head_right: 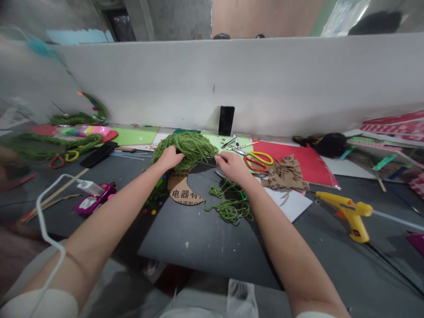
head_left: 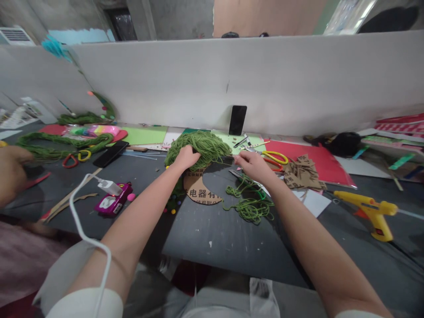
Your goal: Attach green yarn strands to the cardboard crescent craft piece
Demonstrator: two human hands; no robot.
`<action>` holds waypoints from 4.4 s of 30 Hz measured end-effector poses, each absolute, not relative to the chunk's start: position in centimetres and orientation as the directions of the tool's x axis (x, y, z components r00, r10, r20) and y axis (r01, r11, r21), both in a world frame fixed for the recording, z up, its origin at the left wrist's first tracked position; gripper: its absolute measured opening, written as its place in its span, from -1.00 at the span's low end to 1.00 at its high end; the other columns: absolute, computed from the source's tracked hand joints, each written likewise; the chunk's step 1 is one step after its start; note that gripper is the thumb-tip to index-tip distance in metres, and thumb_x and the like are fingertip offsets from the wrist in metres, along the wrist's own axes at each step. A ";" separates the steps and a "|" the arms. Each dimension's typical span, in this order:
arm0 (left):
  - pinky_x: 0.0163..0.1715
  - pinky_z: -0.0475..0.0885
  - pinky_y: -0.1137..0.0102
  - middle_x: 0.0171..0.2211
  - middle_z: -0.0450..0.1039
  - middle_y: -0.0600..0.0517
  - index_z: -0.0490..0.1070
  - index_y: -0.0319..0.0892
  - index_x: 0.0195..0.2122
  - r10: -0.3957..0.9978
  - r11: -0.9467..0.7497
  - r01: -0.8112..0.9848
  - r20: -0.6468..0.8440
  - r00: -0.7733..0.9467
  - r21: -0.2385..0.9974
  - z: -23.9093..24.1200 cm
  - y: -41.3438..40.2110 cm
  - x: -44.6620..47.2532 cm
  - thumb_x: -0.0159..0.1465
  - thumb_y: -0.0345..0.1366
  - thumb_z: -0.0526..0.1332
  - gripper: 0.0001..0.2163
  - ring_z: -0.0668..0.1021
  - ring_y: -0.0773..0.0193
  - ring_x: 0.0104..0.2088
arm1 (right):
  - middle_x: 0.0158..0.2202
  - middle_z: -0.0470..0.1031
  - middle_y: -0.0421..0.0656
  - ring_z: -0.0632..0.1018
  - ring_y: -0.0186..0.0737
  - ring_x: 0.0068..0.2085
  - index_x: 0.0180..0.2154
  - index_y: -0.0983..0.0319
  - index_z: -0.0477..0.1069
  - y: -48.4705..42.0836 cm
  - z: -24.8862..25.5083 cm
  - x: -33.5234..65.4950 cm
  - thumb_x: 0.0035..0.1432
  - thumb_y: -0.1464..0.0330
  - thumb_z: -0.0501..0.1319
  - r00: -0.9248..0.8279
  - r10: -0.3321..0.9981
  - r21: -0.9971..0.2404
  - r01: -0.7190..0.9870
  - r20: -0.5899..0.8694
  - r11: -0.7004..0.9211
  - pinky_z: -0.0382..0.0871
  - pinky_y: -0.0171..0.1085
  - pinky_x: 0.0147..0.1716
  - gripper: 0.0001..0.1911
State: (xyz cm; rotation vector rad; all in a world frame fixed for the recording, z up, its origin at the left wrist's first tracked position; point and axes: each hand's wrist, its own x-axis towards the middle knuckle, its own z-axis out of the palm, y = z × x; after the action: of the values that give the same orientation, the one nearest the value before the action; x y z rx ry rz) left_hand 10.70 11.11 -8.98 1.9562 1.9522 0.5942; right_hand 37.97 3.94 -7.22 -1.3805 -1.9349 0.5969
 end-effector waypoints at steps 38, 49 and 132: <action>-0.15 0.57 0.11 -0.08 0.59 -0.36 0.55 -0.25 -0.16 0.992 0.058 0.941 0.088 -0.092 0.334 -8.5 10.4 9.8 0.23 -0.22 0.22 -0.75 0.65 -0.22 -0.08 | -0.53 0.36 -0.21 0.26 -0.37 -0.48 -0.45 0.26 0.48 3.2 -5.2 39.1 0.14 0.08 0.32 -0.388 0.899 -0.885 0.321 0.202 0.338 0.10 -0.28 -0.47 -0.63; -0.02 0.54 0.23 -0.06 0.60 -0.30 0.54 -0.26 -0.11 0.978 0.016 0.954 0.193 -0.077 0.301 -8.5 10.7 8.5 0.31 -0.28 0.13 -0.75 0.62 -0.09 0.00 | -0.65 -0.06 -0.37 -0.03 -0.44 -0.58 -0.55 0.21 0.30 3.7 -4.4 43.3 -0.03 0.22 0.43 -0.133 0.973 -0.975 -0.143 0.190 0.171 -0.23 -0.26 -0.53 -0.65; 0.27 0.21 -0.11 0.32 0.32 -0.24 0.44 -0.19 0.14 0.918 -0.383 0.894 0.200 0.342 0.231 -10.7 11.9 12.0 0.16 -0.18 0.38 -0.49 0.24 -0.31 0.34 | -0.23 0.59 -0.12 0.58 -0.24 -0.20 -0.10 0.25 0.46 11.0 -10.3 32.0 0.00 0.53 0.20 -0.326 0.937 -0.968 0.165 0.128 0.189 0.47 -0.29 -0.24 -0.64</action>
State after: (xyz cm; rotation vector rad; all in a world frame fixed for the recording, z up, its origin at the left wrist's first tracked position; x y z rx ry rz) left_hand 12.04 11.93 -10.70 2.5070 1.6973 0.4577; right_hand 32.02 11.03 -10.28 -1.0581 -1.6627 1.2118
